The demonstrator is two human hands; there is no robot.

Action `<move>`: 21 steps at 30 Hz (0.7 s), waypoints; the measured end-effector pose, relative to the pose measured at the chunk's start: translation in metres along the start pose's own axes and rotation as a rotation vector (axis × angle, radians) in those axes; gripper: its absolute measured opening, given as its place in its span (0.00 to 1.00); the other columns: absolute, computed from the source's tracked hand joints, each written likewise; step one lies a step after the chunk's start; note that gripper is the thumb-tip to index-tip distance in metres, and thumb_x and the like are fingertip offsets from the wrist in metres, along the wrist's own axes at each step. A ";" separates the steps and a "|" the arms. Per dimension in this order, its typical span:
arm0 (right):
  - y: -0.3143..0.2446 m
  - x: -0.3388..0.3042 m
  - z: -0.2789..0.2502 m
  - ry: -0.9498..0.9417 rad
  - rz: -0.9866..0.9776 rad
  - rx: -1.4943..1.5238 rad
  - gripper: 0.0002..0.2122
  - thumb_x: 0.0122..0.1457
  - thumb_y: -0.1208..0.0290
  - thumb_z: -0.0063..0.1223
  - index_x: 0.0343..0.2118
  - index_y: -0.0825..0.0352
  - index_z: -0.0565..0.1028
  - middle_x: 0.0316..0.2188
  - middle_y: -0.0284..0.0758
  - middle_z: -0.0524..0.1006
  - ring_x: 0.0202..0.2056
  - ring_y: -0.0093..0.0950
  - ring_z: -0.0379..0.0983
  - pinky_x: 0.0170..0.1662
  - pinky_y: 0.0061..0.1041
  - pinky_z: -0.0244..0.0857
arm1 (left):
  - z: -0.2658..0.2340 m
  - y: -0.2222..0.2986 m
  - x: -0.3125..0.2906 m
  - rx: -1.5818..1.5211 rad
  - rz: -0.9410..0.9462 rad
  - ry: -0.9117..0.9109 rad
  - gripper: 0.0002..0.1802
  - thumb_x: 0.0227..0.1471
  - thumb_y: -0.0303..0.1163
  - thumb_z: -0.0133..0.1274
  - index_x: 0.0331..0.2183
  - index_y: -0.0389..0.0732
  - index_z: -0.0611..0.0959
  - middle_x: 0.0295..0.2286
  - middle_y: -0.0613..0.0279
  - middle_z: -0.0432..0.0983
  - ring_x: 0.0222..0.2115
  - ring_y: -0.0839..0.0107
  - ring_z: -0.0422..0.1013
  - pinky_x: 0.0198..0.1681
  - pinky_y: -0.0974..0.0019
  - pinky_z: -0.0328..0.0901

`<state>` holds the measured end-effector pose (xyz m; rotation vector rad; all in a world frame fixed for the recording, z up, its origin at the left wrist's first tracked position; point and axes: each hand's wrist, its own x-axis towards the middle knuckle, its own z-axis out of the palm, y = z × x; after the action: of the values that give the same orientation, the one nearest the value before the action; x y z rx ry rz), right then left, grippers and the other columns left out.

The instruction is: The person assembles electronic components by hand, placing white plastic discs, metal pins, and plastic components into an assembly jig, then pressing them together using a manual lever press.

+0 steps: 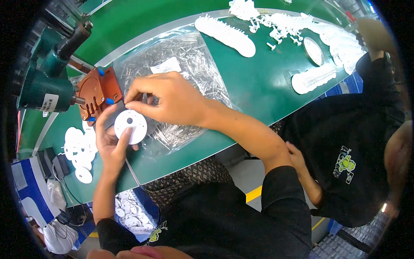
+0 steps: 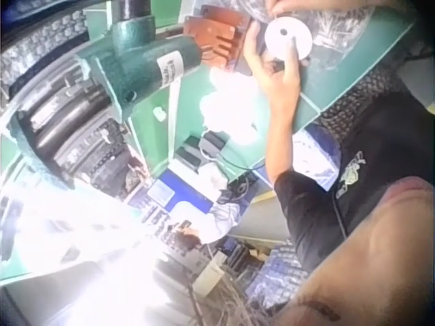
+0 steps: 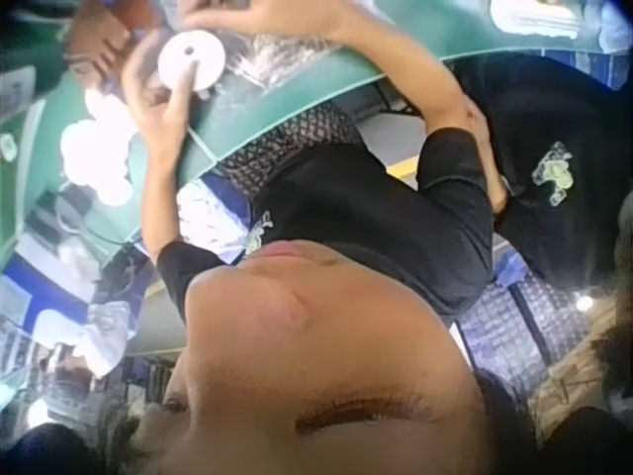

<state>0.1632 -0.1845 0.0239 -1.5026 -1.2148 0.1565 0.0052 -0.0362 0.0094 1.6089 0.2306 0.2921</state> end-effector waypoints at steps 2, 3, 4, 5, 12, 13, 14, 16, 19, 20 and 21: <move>0.004 -0.002 0.003 0.007 -0.095 -0.023 0.06 0.50 0.72 0.60 0.30 0.66 0.77 0.27 0.36 0.79 0.26 0.28 0.76 0.30 0.23 0.70 | 0.001 0.000 -0.001 0.002 0.007 0.006 0.34 0.52 0.19 0.53 0.57 0.35 0.57 0.30 0.52 0.79 0.25 0.73 0.75 0.23 0.77 0.67; 0.003 -0.001 0.004 0.009 -0.097 -0.024 0.06 0.50 0.72 0.60 0.30 0.66 0.77 0.27 0.36 0.79 0.26 0.28 0.76 0.30 0.23 0.70 | 0.001 -0.001 -0.001 0.003 0.010 0.004 0.34 0.52 0.19 0.53 0.57 0.35 0.57 0.30 0.52 0.79 0.25 0.73 0.75 0.23 0.77 0.67; 0.002 -0.002 0.004 0.033 -0.104 -0.010 0.06 0.49 0.74 0.62 0.30 0.67 0.78 0.26 0.35 0.79 0.26 0.26 0.76 0.29 0.22 0.69 | 0.001 -0.001 -0.001 0.001 0.015 0.003 0.33 0.52 0.18 0.53 0.57 0.35 0.57 0.30 0.52 0.79 0.25 0.74 0.75 0.23 0.77 0.67; 0.001 -0.002 0.005 0.057 -0.110 0.005 0.05 0.49 0.76 0.63 0.30 0.67 0.80 0.26 0.34 0.79 0.26 0.24 0.76 0.28 0.21 0.68 | 0.001 -0.001 -0.001 0.000 0.020 0.002 0.33 0.52 0.18 0.53 0.57 0.35 0.57 0.30 0.52 0.78 0.25 0.74 0.75 0.23 0.77 0.67; 0.004 -0.003 0.005 0.006 -0.110 -0.028 0.07 0.48 0.75 0.63 0.30 0.68 0.79 0.26 0.35 0.79 0.27 0.25 0.76 0.29 0.22 0.69 | 0.000 -0.005 -0.001 0.009 0.031 -0.015 0.32 0.53 0.18 0.52 0.57 0.35 0.58 0.30 0.52 0.78 0.24 0.74 0.74 0.23 0.78 0.66; 0.004 -0.003 0.005 0.014 -0.150 -0.031 0.06 0.48 0.76 0.63 0.30 0.68 0.79 0.27 0.35 0.79 0.27 0.26 0.77 0.29 0.22 0.69 | 0.002 -0.003 -0.001 0.019 0.037 0.002 0.32 0.53 0.18 0.52 0.57 0.35 0.58 0.30 0.52 0.78 0.24 0.75 0.74 0.23 0.78 0.66; 0.005 -0.003 0.005 0.022 -0.189 -0.033 0.06 0.48 0.76 0.63 0.30 0.68 0.78 0.27 0.35 0.79 0.27 0.27 0.77 0.30 0.23 0.69 | 0.003 -0.003 -0.001 0.028 0.043 0.020 0.32 0.53 0.18 0.52 0.57 0.35 0.58 0.30 0.52 0.78 0.24 0.75 0.74 0.23 0.78 0.66; 0.007 -0.003 0.005 0.025 -0.214 -0.077 0.06 0.48 0.76 0.63 0.29 0.68 0.78 0.26 0.35 0.79 0.27 0.29 0.77 0.30 0.23 0.69 | 0.001 -0.004 0.000 0.017 0.040 0.001 0.32 0.53 0.18 0.52 0.57 0.35 0.58 0.30 0.52 0.78 0.24 0.75 0.74 0.23 0.78 0.66; 0.008 -0.003 0.004 0.008 -0.251 -0.150 0.05 0.48 0.77 0.62 0.29 0.67 0.78 0.27 0.35 0.79 0.28 0.30 0.77 0.31 0.24 0.70 | 0.000 -0.005 0.002 0.000 0.032 -0.016 0.31 0.54 0.18 0.51 0.57 0.35 0.58 0.30 0.52 0.78 0.23 0.76 0.73 0.22 0.78 0.66; 0.008 -0.003 0.003 -0.011 -0.261 -0.176 0.05 0.48 0.77 0.62 0.29 0.67 0.77 0.27 0.35 0.79 0.30 0.31 0.77 0.32 0.24 0.70 | 0.000 -0.005 0.003 -0.005 0.024 -0.013 0.31 0.54 0.19 0.50 0.57 0.35 0.58 0.30 0.52 0.78 0.23 0.76 0.73 0.22 0.77 0.66; 0.009 -0.002 0.004 -0.008 -0.265 -0.190 0.05 0.48 0.77 0.62 0.29 0.67 0.77 0.27 0.35 0.79 0.30 0.31 0.77 0.32 0.24 0.70 | -0.002 -0.004 0.002 -0.009 0.036 -0.022 0.31 0.54 0.19 0.50 0.57 0.35 0.58 0.30 0.52 0.78 0.23 0.76 0.73 0.22 0.77 0.66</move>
<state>0.1646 -0.1812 0.0146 -1.4858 -1.4543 -0.1339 0.0068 -0.0335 0.0055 1.6075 0.1837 0.3026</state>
